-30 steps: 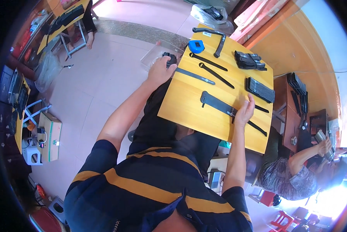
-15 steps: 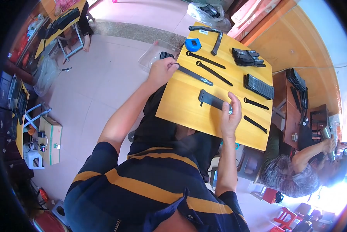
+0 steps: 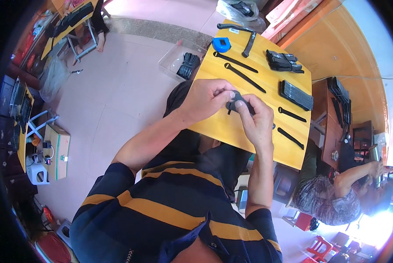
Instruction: Assembling and organizing black velcro straps by attaching buckles and aligning them on a table.
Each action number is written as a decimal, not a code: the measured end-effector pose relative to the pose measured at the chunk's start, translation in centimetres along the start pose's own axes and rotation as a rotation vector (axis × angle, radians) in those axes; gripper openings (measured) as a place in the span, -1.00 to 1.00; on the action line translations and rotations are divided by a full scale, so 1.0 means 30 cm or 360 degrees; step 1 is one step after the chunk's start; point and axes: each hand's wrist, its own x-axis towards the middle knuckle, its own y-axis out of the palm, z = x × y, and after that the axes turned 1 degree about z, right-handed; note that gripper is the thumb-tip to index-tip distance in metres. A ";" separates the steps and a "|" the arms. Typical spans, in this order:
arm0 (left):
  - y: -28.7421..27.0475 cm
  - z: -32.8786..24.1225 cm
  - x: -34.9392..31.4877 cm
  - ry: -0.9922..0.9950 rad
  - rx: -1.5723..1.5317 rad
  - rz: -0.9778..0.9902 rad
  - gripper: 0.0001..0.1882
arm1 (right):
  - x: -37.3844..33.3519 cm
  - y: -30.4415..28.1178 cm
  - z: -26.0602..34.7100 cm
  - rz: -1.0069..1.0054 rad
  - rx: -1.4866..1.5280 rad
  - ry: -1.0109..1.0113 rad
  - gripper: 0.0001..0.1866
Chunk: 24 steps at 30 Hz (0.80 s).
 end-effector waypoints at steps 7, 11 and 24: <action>0.052 0.124 -0.081 -0.0519 -0.0238 -0.0002 -0.86 | -0.162 -0.078 -0.171 0.0205 -0.0171 0.0305 -0.84; 0.072 0.190 -0.091 -0.0628 -0.0227 0.0005 -0.86 | -0.238 -0.140 -0.296 0.0158 -0.0077 0.0577 -0.86; 0.145 0.231 -0.013 -0.0519 0.0526 0.0135 -0.81 | -0.276 -0.154 -0.509 -0.0155 0.0477 0.0903 -0.87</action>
